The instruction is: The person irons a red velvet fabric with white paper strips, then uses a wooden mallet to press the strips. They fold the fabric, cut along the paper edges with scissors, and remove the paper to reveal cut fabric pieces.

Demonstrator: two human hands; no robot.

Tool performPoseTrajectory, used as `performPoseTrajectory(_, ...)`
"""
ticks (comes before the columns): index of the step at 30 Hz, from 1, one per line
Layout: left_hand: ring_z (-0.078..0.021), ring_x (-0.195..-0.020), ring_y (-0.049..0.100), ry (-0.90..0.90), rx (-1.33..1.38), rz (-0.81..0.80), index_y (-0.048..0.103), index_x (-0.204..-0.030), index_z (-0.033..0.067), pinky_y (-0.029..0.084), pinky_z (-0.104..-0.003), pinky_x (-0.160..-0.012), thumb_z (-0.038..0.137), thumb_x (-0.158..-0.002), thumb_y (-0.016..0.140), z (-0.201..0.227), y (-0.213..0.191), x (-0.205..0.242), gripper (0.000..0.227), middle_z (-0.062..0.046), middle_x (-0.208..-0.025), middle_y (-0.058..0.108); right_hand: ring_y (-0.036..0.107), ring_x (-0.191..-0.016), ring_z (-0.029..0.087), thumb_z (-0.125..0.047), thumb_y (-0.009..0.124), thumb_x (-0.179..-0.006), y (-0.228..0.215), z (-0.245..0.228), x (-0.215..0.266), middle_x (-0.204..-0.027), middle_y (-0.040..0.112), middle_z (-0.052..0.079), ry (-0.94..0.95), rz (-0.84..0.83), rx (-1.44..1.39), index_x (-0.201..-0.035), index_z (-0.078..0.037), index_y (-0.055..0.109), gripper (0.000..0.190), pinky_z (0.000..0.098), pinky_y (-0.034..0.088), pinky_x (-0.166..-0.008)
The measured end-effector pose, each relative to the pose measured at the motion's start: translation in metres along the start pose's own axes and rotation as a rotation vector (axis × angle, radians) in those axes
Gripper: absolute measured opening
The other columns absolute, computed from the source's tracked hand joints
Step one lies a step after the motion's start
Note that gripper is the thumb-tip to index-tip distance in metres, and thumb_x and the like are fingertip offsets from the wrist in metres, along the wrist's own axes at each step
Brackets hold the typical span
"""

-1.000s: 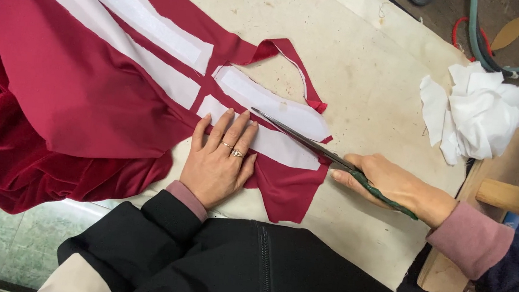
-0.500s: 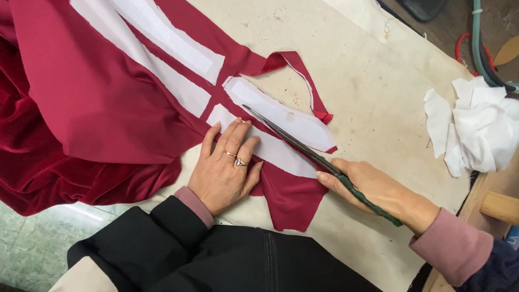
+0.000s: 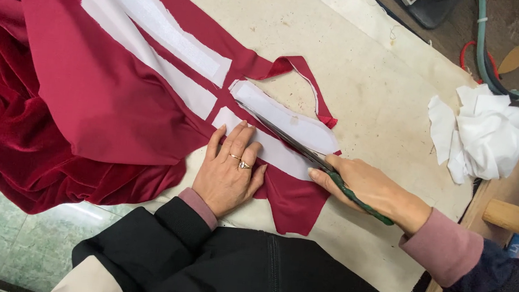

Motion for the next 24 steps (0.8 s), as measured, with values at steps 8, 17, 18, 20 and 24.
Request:
performPoseTrajectory(8, -0.0329, -0.133, 0.043, 0.001, -0.001, 0.006, 0.050, -0.112, 0.0055, 0.026, -0.056, -0.110, 0.033, -0.095, 0.051, 0.000, 0.000, 0.000, 0.032, -0.019, -0.128, 0.048, 0.058, -0.056, 0.023, -0.052, 0.044, -0.095, 0.003, -0.005, -0.002, -0.053, 0.055, 0.006, 0.064, 0.032, -0.069, -0.078, -0.011, 0.058, 0.047, 0.0346, 0.044, -0.054)
performPoseTrajectory(17, -0.0324, -0.132, 0.043, 0.002, -0.008, 0.011, 0.050, -0.110, 0.0064, 0.026, -0.056, -0.111, 0.033, -0.095, 0.051, 0.000, -0.001, 0.000, 0.030, -0.018, -0.127, 0.049, 0.061, -0.060, 0.028, -0.055, 0.038, -0.095, -0.007, -0.033, 0.001, -0.057, 0.057, 0.010, 0.065, 0.016, 0.009, -0.083, -0.009, 0.058, 0.051, 0.0383, 0.046, -0.058)
performPoseTrajectory(18, -0.0322, -0.132, 0.043, 0.002, -0.005, 0.012, 0.049, -0.109, 0.0065, 0.025, -0.056, -0.111, 0.033, -0.095, 0.051, 0.001, -0.001, 0.000, 0.030, -0.018, -0.127, 0.049, 0.061, -0.060, 0.027, -0.055, 0.039, -0.095, -0.008, -0.035, 0.001, -0.056, 0.056, 0.009, 0.078, 0.022, 0.014, -0.082, -0.010, 0.058, 0.051, 0.0373, 0.046, -0.058)
performPoseTrajectory(20, -0.0322, -0.132, 0.043, 0.003, -0.006, 0.016, 0.049, -0.109, 0.0065, 0.026, -0.055, -0.110, 0.033, -0.095, 0.051, 0.000, 0.000, 0.000, 0.030, -0.018, -0.126, 0.049, 0.060, -0.059, 0.025, -0.057, 0.041, -0.094, 0.000, -0.026, -0.004, -0.056, 0.056, 0.007, 0.061, 0.054, 0.013, -0.079, -0.011, 0.059, 0.052, 0.0366, 0.046, -0.057)
performPoseTrajectory(24, -0.0320, -0.132, 0.044, 0.010, -0.010, 0.026, 0.050, -0.109, 0.0064, 0.026, -0.055, -0.110, 0.033, -0.095, 0.052, 0.000, 0.001, 0.000, 0.030, -0.018, -0.126, 0.049, 0.064, -0.062, 0.028, -0.059, 0.048, -0.090, 0.007, -0.014, -0.006, -0.056, 0.059, 0.009, 0.068, 0.147, -0.016, -0.079, -0.010, 0.059, 0.051, 0.0380, 0.049, -0.063)
Point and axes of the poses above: each hand's wrist, its own x-axis away from the middle knuckle, its own y-axis out of the palm, z = x × y, the point moved 2 cm from there along -x, towards the middle knuckle
